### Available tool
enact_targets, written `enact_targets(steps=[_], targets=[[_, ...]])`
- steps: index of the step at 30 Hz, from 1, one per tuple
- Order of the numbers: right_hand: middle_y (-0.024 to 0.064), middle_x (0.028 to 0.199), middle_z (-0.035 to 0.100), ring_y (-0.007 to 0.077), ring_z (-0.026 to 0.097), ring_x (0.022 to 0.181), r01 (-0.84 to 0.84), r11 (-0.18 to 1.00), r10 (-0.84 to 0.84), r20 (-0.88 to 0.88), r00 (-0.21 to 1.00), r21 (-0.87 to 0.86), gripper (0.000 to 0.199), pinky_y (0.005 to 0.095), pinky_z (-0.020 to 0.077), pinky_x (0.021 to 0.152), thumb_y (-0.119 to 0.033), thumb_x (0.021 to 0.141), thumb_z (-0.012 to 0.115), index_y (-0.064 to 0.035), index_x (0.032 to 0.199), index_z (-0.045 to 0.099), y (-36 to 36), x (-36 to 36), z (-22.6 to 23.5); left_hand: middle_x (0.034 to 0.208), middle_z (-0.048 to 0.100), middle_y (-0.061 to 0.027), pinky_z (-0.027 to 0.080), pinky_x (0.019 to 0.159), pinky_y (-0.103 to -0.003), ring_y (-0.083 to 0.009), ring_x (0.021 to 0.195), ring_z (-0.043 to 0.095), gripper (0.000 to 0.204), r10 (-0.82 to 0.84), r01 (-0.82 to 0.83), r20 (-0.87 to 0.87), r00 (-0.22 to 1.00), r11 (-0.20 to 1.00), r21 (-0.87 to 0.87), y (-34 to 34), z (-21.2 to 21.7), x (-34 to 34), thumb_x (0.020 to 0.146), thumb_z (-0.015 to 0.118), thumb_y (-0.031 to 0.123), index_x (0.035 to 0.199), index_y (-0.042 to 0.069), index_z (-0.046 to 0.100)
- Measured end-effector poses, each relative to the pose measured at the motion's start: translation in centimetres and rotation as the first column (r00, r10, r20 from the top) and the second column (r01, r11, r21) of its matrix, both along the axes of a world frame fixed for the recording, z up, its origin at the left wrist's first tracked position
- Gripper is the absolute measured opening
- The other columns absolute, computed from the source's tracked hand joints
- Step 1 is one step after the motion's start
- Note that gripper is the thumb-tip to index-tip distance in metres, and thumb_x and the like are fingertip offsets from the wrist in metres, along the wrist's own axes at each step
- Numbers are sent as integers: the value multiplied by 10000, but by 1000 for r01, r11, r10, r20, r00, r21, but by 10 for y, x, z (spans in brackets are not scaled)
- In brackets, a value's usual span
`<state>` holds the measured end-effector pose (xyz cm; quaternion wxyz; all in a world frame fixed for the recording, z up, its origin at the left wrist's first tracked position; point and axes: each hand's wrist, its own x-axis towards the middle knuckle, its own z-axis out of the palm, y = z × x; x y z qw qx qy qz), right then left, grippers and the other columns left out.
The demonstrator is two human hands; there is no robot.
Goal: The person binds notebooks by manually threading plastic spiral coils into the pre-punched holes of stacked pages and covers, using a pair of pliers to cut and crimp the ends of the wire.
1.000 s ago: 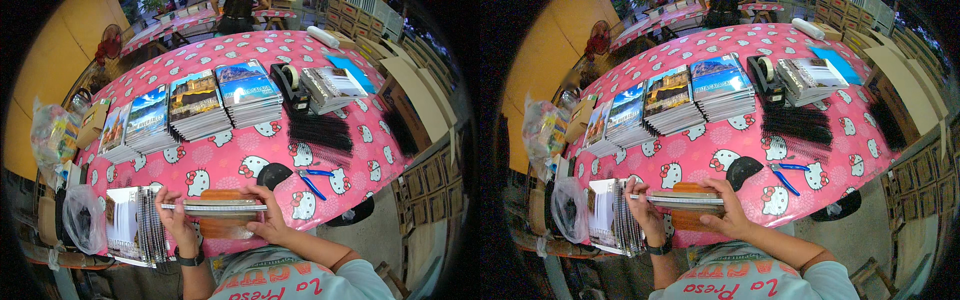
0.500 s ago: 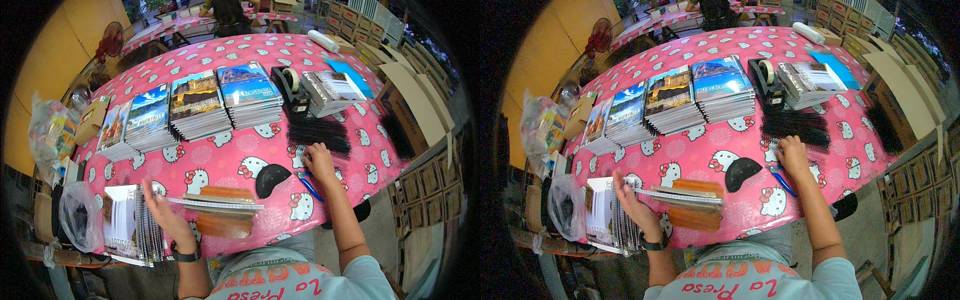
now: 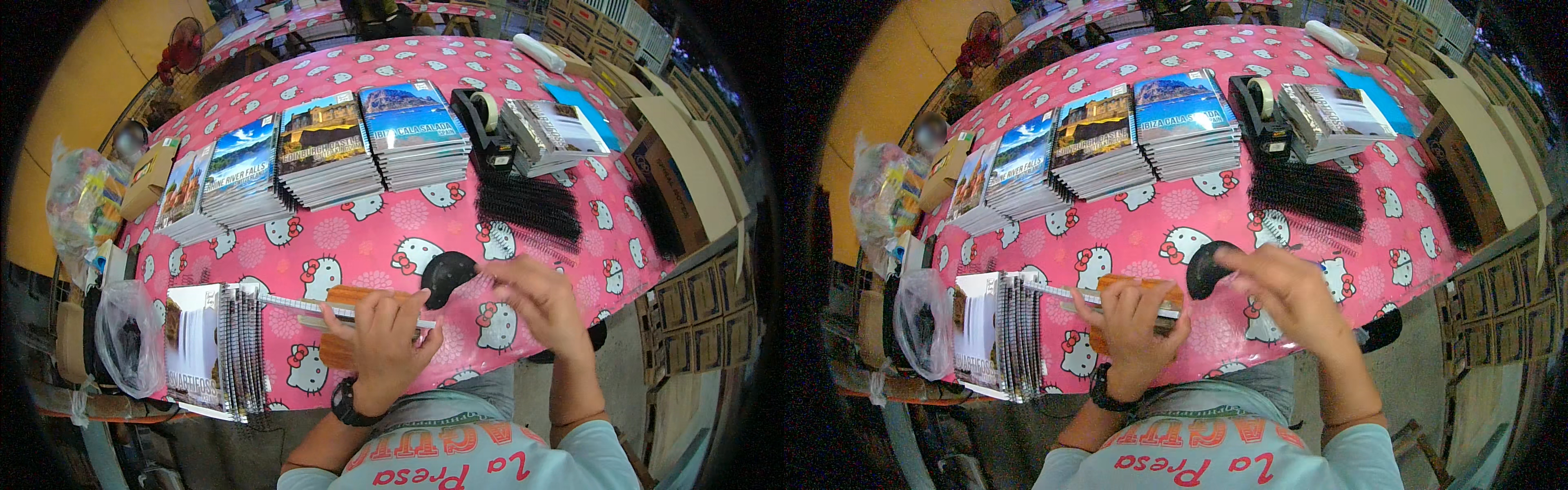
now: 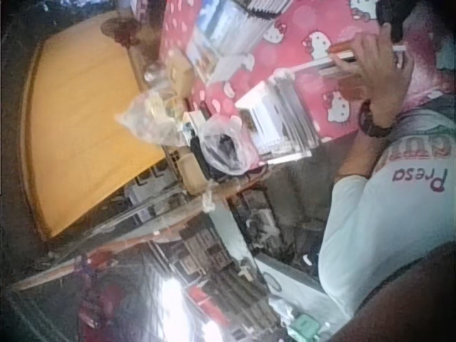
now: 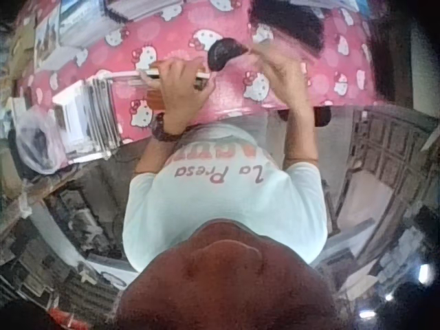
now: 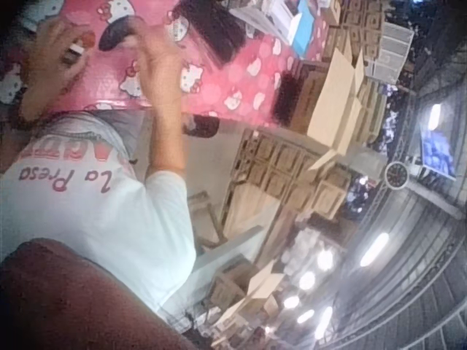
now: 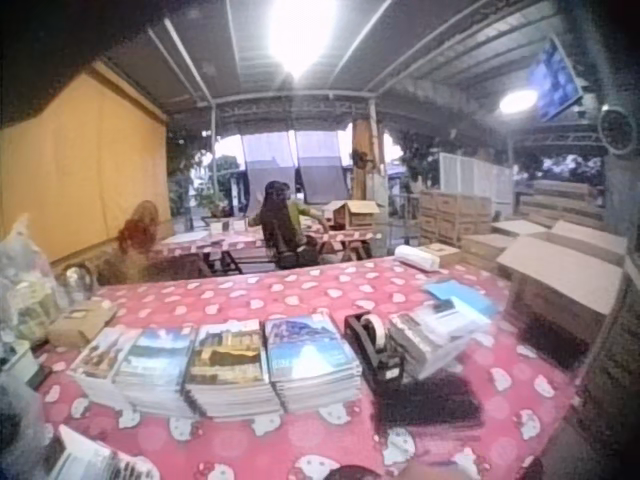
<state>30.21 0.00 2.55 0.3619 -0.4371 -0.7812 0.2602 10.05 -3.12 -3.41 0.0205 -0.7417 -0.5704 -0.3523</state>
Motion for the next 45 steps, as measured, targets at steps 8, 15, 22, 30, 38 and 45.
enact_targets(steps=[8,15,22,30,38,45], targets=[[81,827,588,239,570,797,-167,984,159,-112,981,-64,284,314,459,710,1,684,663,-66,960,661,-6,-15,-22,985,554,26,-87,982,-659,-183,1054,489,448,-2,1,22,1000,1000,14,1,-1,7,677,682,298,1098,164,606],[86,806,577,254,565,799,-202,979,198,-159,967,-4,253,334,449,725,-5,702,657,-63,948,661,-1,-14,-27,999,551,21,-108,978,-664,-190,1065,481,468,-9,8,26,1000,1000,19,0,-3,7,679,668,280,1125,158,592],[105,819,575,264,564,794,-306,950,297,-127,946,-63,227,349,448,726,-33,744,647,-48,970,636,0,-12,-25,1002,547,22,-104,977,-671,-189,1065,480,481,-7,7,10,1000,1000,6,0,-2,8,678,659,278,1136,152,585],[120,836,567,280,565,793,-297,955,296,-66,953,-2,225,357,456,688,-62,763,640,-37,985,610,-2,-14,-26,1004,544,25,-103,972,-680,-185,1054,485,511,1,-1,9,1000,1000,10,1,-1,9,668,665,269,1155,147,568],[121,810,572,300,574,772,-328,944,324,79,943,38,265,361,464,674,-143,807,622,-55,1056,595,2,-15,-28,1025,546,22,-102,966,-686,-182,1053,484,539,-4,4,-18,1000,1000,-15,1,3,7,658,681,288,1161,136,561],[124,801,637,273,630,683,-299,873,260,-151,954,-385,333,321,494,616,-279,891,540,-37,1118,563,-3,-17,-24,909,549,41,37,982,-659,-157,940,533,298,-321,321,19,947,943,-86,-6,14,-24,719,662,190,1010,200,600]])
